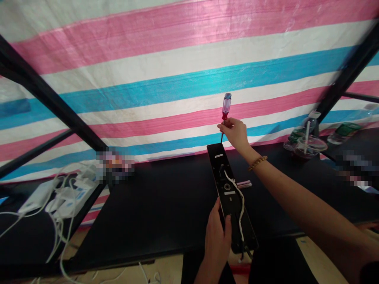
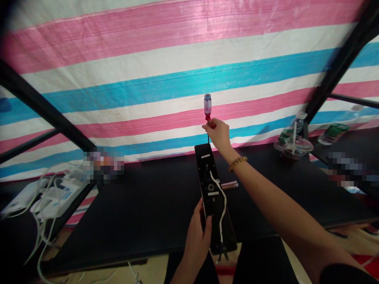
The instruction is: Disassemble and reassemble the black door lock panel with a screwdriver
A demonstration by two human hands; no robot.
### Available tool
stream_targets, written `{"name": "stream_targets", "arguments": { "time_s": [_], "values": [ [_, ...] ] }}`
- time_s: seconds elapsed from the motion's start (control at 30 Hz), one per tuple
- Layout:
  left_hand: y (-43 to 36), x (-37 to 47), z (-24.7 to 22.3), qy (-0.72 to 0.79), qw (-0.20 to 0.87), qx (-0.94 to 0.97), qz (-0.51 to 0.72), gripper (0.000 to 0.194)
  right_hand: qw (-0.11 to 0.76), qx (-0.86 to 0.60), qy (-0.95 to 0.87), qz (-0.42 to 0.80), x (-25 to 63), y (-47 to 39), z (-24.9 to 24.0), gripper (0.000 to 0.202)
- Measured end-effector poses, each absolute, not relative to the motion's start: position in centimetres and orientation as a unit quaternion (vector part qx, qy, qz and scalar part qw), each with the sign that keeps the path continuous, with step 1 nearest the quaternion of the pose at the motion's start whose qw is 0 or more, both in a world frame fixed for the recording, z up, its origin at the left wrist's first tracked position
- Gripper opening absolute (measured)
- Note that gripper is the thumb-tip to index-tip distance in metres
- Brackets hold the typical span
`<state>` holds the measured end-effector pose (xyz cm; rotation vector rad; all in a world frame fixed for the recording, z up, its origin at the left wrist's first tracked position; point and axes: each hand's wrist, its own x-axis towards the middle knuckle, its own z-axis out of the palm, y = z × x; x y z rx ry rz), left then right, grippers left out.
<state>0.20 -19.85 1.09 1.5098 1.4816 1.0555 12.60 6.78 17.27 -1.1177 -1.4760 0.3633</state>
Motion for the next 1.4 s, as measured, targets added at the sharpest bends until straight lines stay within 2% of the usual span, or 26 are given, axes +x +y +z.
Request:
{"name": "stream_targets", "arguments": {
  "time_s": [0.17, 0.27, 0.37, 0.6, 0.83, 1.03, 1.23, 1.4],
  "values": [
    [-19.9, 0.2, 1.2, 0.58, 0.378, 0.591, 0.414, 0.058, 0.585, -0.454, -0.649, 0.175, 12.7, 6.9, 16.9, 0.006],
    [-19.9, 0.1, 1.0, 0.576, 0.382, 0.589, 0.42, 0.058, 0.568, -0.455, -0.668, 0.157, 12.6, 6.7, 17.0, 0.012],
    [-19.8, 0.0, 0.9, 0.574, 0.39, 0.581, 0.425, 0.059, 0.554, -0.48, -0.668, 0.126, 12.6, 6.4, 17.2, 0.011],
    [-19.9, 0.1, 0.8, 0.581, 0.379, 0.581, 0.425, 0.059, 0.589, -0.458, -0.626, 0.227, 13.1, 6.4, 16.8, 0.015],
    [-19.9, 0.0, 0.9, 0.579, 0.386, 0.584, 0.418, 0.058, 0.591, -0.451, -0.632, 0.217, 13.6, 6.5, 16.2, 0.016],
    [-19.9, 0.0, 0.9, 0.576, 0.382, 0.588, 0.419, 0.059, 0.604, -0.441, -0.623, 0.229, 13.5, 6.1, 16.5, 0.024],
    [-20.0, 0.1, 1.3, 0.581, 0.395, 0.562, 0.438, 0.059, 0.643, -0.419, -0.597, 0.235, 14.1, 4.2, 17.9, 0.027],
    [-20.1, 0.3, 1.5, 0.581, 0.393, 0.556, 0.446, 0.057, 0.675, -0.367, -0.542, 0.341, 14.8, 0.5, 17.6, 0.028]
  ]
}}
